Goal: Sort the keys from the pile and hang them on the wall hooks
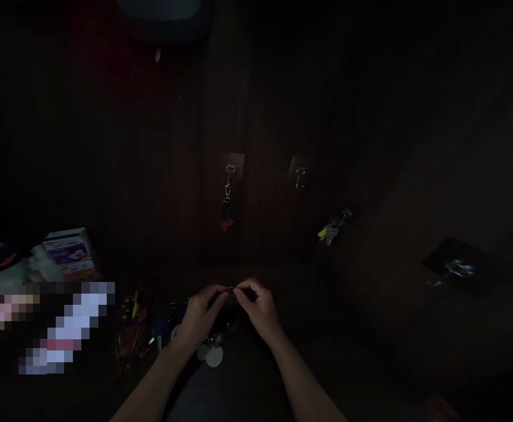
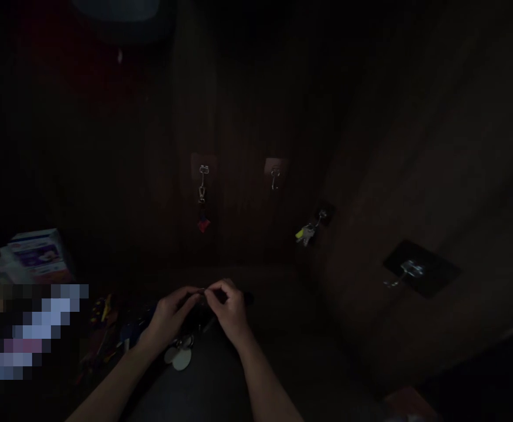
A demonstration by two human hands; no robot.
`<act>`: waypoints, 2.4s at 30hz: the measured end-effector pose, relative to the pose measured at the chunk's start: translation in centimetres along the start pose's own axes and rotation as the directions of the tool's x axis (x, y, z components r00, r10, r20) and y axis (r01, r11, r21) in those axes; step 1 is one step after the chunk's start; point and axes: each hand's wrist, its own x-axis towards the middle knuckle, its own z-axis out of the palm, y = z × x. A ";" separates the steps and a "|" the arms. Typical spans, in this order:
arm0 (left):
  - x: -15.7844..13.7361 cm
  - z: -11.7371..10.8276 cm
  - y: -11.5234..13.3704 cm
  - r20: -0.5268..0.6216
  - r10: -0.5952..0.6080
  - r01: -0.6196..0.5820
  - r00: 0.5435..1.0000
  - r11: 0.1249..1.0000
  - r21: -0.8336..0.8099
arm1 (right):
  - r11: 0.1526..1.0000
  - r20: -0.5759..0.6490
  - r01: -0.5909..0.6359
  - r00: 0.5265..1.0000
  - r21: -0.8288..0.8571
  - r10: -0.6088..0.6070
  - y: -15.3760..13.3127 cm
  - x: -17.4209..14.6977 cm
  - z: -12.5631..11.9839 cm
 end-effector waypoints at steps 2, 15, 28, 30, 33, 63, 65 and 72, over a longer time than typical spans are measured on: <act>0.0 -0.1 0.0 0.001 -0.007 0.007 1.000 1.000 0.023 | 1.000 -0.048 0.006 0.999 -0.028 -0.007 -0.1 0.2 -0.6; 0.0 -0.5 0.2 0.041 -0.059 0.053 0.997 0.989 0.136 | 0.991 -0.594 -0.132 0.796 0.015 0.115 1.1 7.1 -12.2; -0.1 -0.3 -0.1 0.063 -0.048 0.043 0.997 0.996 0.080 | 0.983 -0.754 -0.183 0.646 0.002 0.121 -0.2 13.0 -17.5; -0.1 -0.3 -0.2 0.076 -0.033 0.027 0.997 0.997 0.079 | 0.977 -0.763 -0.213 0.629 0.015 0.149 -0.1 13.2 -17.6; -0.1 -0.3 -0.3 0.097 -0.022 0.014 0.995 0.996 0.083 | 0.967 -0.761 -0.254 0.623 0.023 0.182 0.0 13.0 -17.4; -0.2 -0.2 -0.7 0.005 -0.065 0.065 0.998 0.998 0.000 | 0.956 -0.471 -0.295 0.845 -0.013 0.254 2.0 5.7 -10.8; 0.1 -0.3 -1.0 -0.077 -0.109 0.103 0.991 0.991 -0.084 | 0.954 -0.358 -0.301 0.890 0.003 0.282 2.2 4.5 -8.8; 0.9 -1.6 -1.7 -0.367 -0.258 0.088 0.893 0.903 -0.421 | 0.949 -0.013 -0.304 0.953 -0.086 0.304 1.7 0.5 -2.8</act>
